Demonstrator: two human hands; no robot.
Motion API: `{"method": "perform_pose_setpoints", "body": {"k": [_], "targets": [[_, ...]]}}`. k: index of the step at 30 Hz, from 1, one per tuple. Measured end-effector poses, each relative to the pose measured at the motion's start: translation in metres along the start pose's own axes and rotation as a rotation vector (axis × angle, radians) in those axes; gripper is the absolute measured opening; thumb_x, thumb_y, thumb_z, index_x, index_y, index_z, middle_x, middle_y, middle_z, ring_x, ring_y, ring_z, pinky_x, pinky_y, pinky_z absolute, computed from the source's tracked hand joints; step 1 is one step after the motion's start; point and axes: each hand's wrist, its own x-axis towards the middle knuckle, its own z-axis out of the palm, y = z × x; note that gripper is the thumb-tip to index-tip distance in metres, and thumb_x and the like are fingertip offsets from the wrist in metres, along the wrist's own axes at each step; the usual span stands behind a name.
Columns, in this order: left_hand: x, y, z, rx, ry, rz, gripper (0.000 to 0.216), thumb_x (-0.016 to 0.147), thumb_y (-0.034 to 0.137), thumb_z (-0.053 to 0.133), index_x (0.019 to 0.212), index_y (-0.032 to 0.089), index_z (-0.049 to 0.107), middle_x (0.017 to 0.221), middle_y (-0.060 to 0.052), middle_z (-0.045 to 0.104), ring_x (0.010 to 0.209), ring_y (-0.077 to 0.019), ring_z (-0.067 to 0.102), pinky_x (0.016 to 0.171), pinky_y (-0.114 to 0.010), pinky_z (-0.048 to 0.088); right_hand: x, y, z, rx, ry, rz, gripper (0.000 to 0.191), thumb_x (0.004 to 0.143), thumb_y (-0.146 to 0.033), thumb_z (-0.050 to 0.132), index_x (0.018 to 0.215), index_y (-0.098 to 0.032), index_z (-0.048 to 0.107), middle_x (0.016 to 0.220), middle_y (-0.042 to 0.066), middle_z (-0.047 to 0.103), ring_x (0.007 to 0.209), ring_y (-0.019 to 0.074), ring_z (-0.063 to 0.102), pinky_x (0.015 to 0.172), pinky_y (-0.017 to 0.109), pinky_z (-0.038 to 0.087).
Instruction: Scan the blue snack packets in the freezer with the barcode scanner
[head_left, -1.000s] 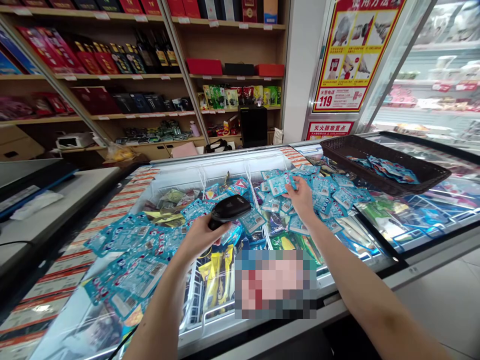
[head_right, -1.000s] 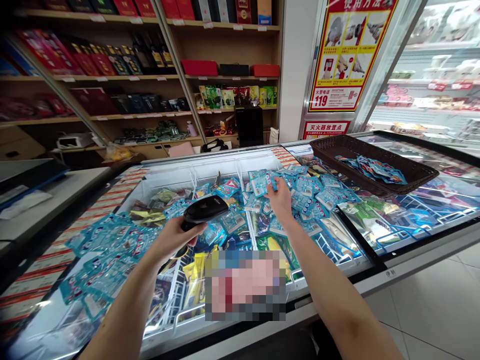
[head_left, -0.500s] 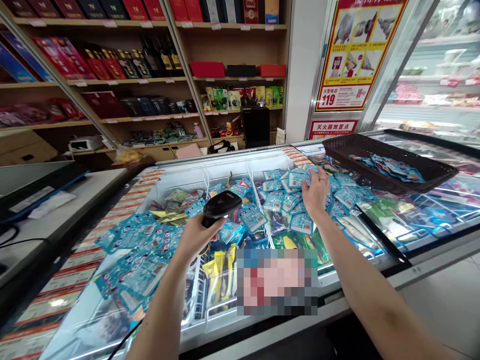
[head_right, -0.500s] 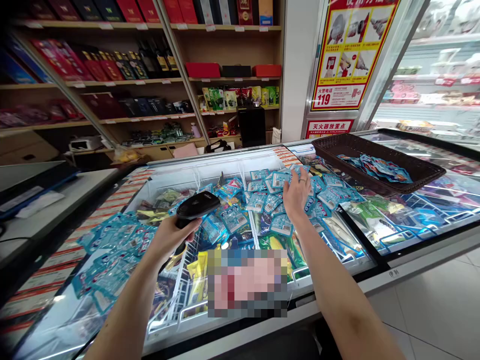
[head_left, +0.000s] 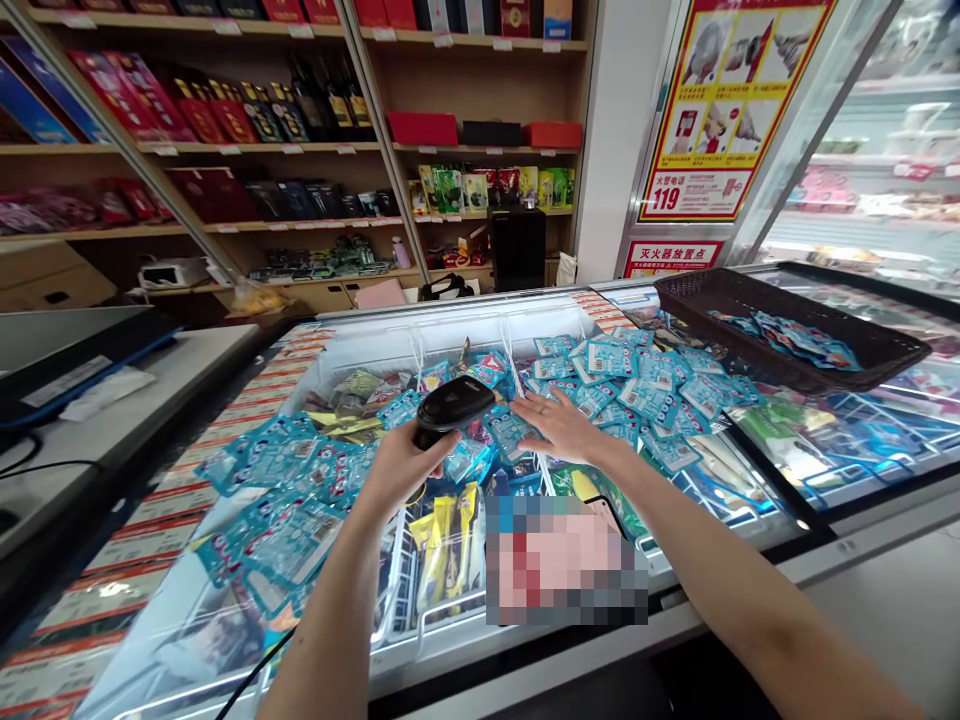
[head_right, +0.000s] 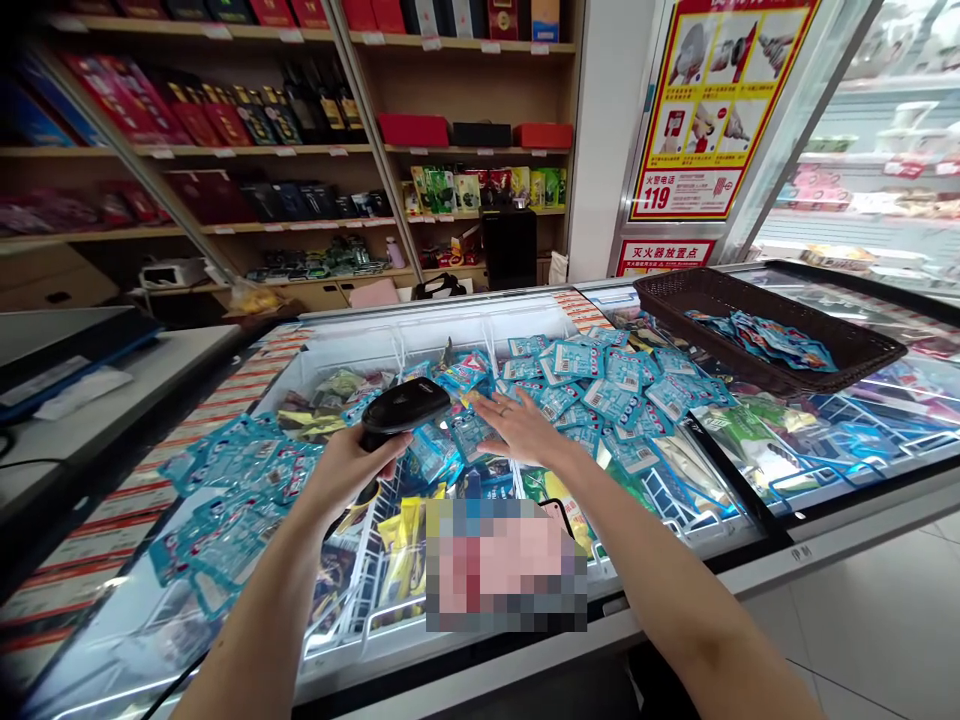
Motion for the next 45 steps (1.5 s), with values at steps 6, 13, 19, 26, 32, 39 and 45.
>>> {"method": "perform_pose_setpoints", "body": {"k": [6, 13, 19, 26, 32, 39, 45], "targets": [[-0.001, 0.002, 0.0, 0.019, 0.004, -0.006, 0.04, 0.074, 0.053, 0.057, 0.076, 0.013, 0.06, 0.05, -0.002, 0.059, 0.044, -0.013, 0.05, 0.045, -0.023, 0.034, -0.001, -0.005, -0.006, 0.125, -0.013, 0.032, 0.055, 0.076, -0.058, 0.057, 0.12, -0.025, 0.053, 0.129, 0.008, 0.053, 0.12, 0.0261, 0.045, 0.109, 0.051, 0.006], [-0.001, 0.004, 0.001, 0.017, 0.006, 0.002, 0.039, 0.073, 0.053, 0.058, 0.073, 0.014, 0.059, 0.049, -0.001, 0.059, 0.044, -0.0136, 0.05, 0.045, -0.023, 0.033, 0.001, -0.007, -0.007, 0.19, 0.098, 0.192, 0.093, 0.05, -0.057, 0.077, 0.128, -0.02, 0.042, 0.114, 0.012, 0.053, 0.115, 0.0303, 0.046, 0.103, 0.051, 0.023], [-0.003, 0.007, 0.002, 0.028, 0.013, 0.008, 0.04, 0.072, 0.053, 0.059, 0.073, 0.014, 0.06, 0.049, -0.001, 0.06, 0.045, -0.0157, 0.053, 0.046, -0.024, 0.034, 0.0, 0.0, -0.011, 0.329, 0.167, 0.319, 0.066, 0.063, -0.049, 0.073, 0.119, -0.021, 0.052, 0.112, 0.009, 0.048, 0.1, 0.0241, 0.053, 0.084, 0.038, 0.044], [-0.004, 0.009, 0.001, 0.059, -0.008, 0.014, 0.039, 0.072, 0.053, 0.058, 0.07, 0.014, 0.06, 0.049, -0.001, 0.06, 0.047, -0.0165, 0.056, 0.048, -0.024, 0.037, -0.003, 0.016, -0.01, 0.669, 0.349, 0.526, 0.038, 0.08, -0.046, 0.056, 0.109, -0.021, 0.054, 0.1, 0.005, 0.061, 0.06, 0.0157, 0.064, 0.061, 0.032, 0.052], [-0.003, 0.006, 0.001, 0.057, -0.05, 0.02, 0.038, 0.072, 0.052, 0.059, 0.07, 0.014, 0.06, 0.05, -0.001, 0.06, 0.046, -0.0158, 0.056, 0.047, -0.023, 0.038, -0.001, 0.039, 0.002, 0.966, 0.546, 0.608, 0.044, 0.074, -0.055, 0.056, 0.1, -0.019, 0.057, 0.082, 0.002, 0.065, 0.056, 0.0178, 0.066, 0.05, 0.03, 0.056], [-0.008, 0.015, 0.006, -0.014, -0.146, 0.034, 0.034, 0.07, 0.049, 0.062, 0.072, 0.015, 0.06, 0.053, -0.002, 0.061, 0.045, -0.0153, 0.056, 0.045, -0.024, 0.039, -0.002, 0.043, 0.002, 1.089, 0.625, 0.626, 0.051, 0.07, -0.056, 0.06, 0.103, -0.017, 0.057, 0.071, -0.002, 0.063, 0.056, 0.0168, 0.067, 0.056, 0.033, 0.06], [-0.009, 0.016, 0.008, -0.02, -0.162, 0.052, 0.034, 0.071, 0.048, 0.061, 0.077, 0.015, 0.058, 0.05, -0.001, 0.058, 0.045, -0.0156, 0.056, 0.044, -0.024, 0.039, -0.002, 0.036, -0.003, 1.045, 0.61, 0.62, 0.051, 0.072, -0.056, 0.059, 0.104, -0.017, 0.057, 0.076, 0.0, 0.064, 0.055, 0.0175, 0.067, 0.051, 0.03, 0.058]]}}
